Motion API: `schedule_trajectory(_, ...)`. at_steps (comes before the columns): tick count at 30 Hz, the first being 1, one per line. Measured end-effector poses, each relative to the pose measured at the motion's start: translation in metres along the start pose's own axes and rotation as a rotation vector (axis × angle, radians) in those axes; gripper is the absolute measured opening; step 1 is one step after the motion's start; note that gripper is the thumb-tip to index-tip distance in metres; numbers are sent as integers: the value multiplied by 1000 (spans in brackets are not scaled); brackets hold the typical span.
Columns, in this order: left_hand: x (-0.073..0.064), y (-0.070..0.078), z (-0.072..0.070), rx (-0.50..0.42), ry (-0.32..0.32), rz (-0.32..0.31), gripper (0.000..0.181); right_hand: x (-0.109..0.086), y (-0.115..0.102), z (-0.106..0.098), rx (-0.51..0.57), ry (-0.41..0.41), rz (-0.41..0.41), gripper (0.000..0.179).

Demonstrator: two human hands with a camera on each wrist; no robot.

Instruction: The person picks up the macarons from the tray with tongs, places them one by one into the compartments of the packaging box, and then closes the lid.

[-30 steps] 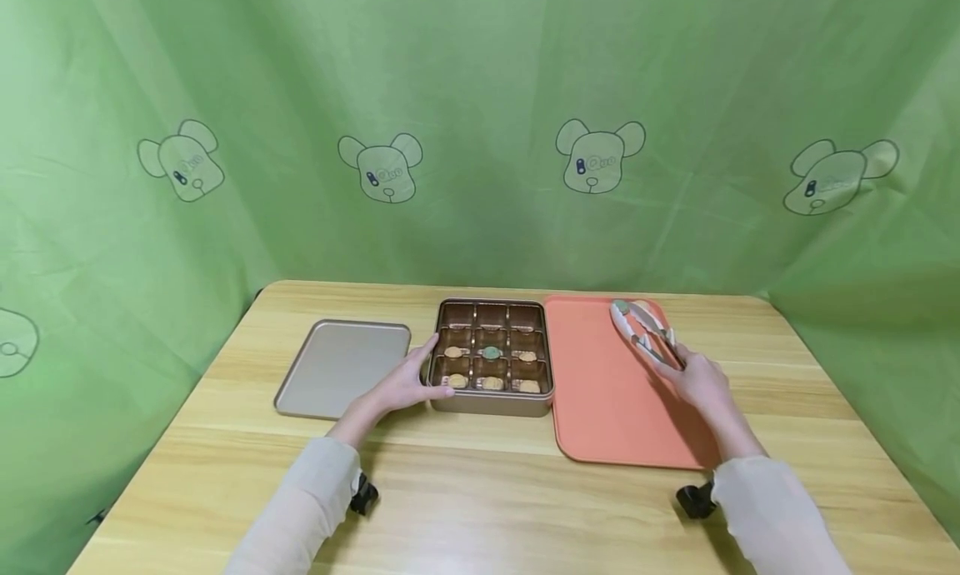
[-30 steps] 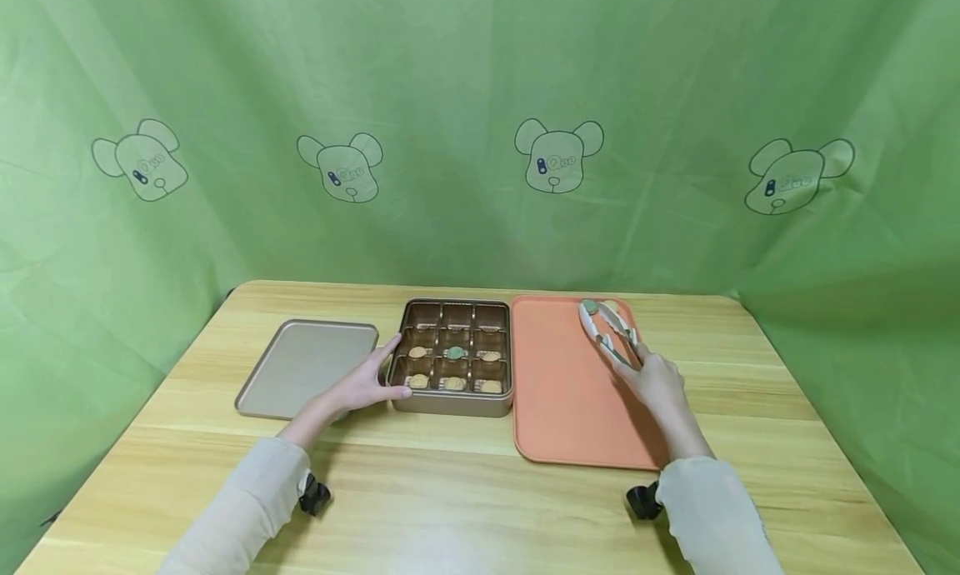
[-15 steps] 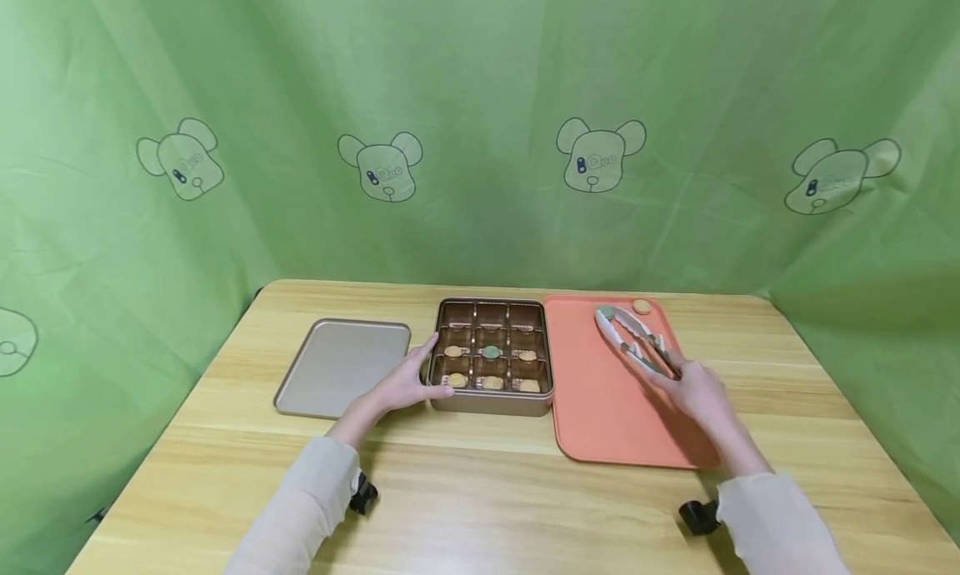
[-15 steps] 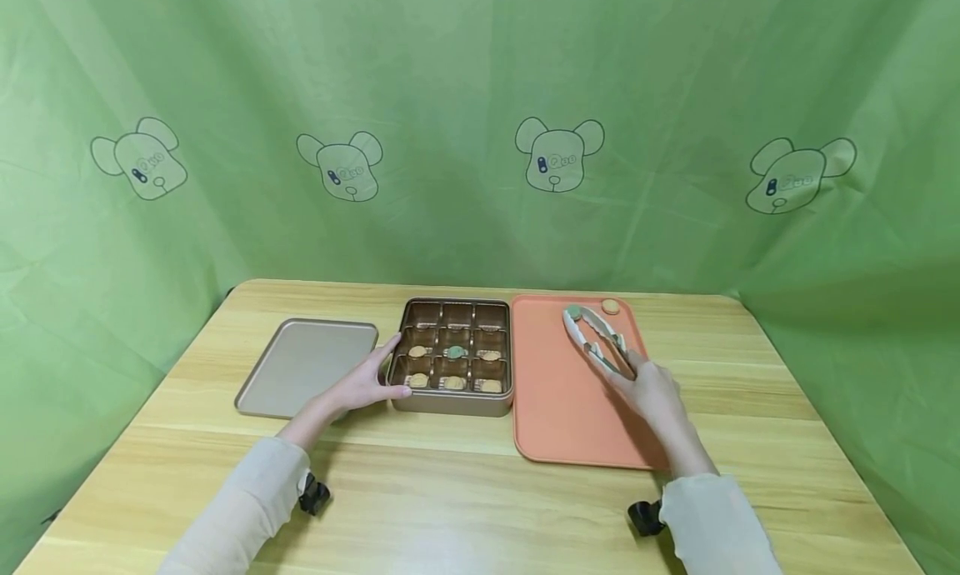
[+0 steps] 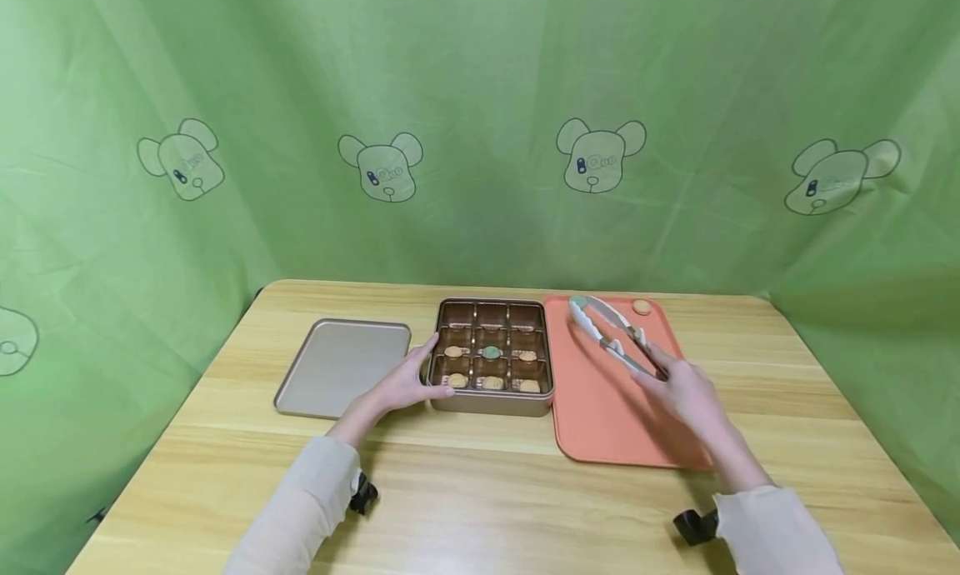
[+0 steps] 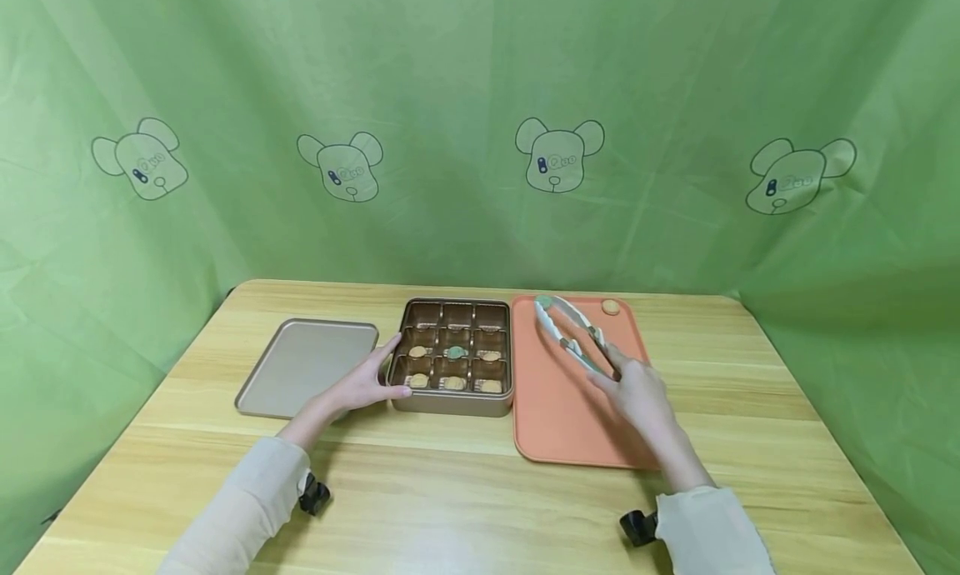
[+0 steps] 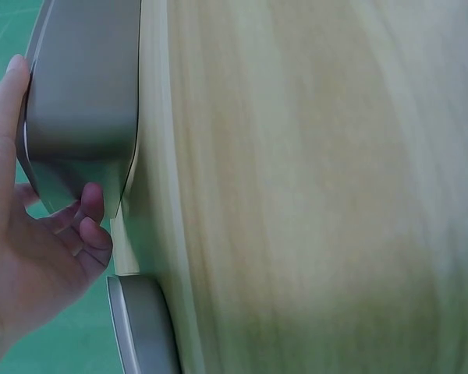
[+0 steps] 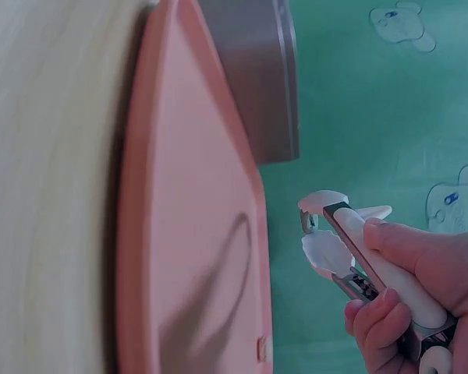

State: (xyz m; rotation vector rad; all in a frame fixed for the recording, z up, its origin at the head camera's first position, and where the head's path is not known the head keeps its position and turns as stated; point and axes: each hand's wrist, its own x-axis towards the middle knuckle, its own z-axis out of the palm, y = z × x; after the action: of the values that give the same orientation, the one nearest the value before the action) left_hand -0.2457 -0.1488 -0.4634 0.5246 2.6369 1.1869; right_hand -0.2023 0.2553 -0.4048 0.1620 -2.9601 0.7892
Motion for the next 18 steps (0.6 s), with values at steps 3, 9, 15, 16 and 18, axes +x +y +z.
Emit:
schedule_trajectory(3,0,-1,0,0,-1,-3,105,0,-8,0,6,20,-29,63)
schedule_trajectory(9,1,-2,1,9,4,7,104,1,-25,1,37,6,-62,64)
schedule_trajectory(15,1,-1,0,6,5,21,104,4,-42,6,70,-51,-49,66)
schedule_trajectory(16,1,-1,0,5,5,20,104,5,-44,8,76,-56,-52,66)
schedule_trajectory(18,1,-1,1,6,5,19,104,6,-49,12,88,-68,-54,66)
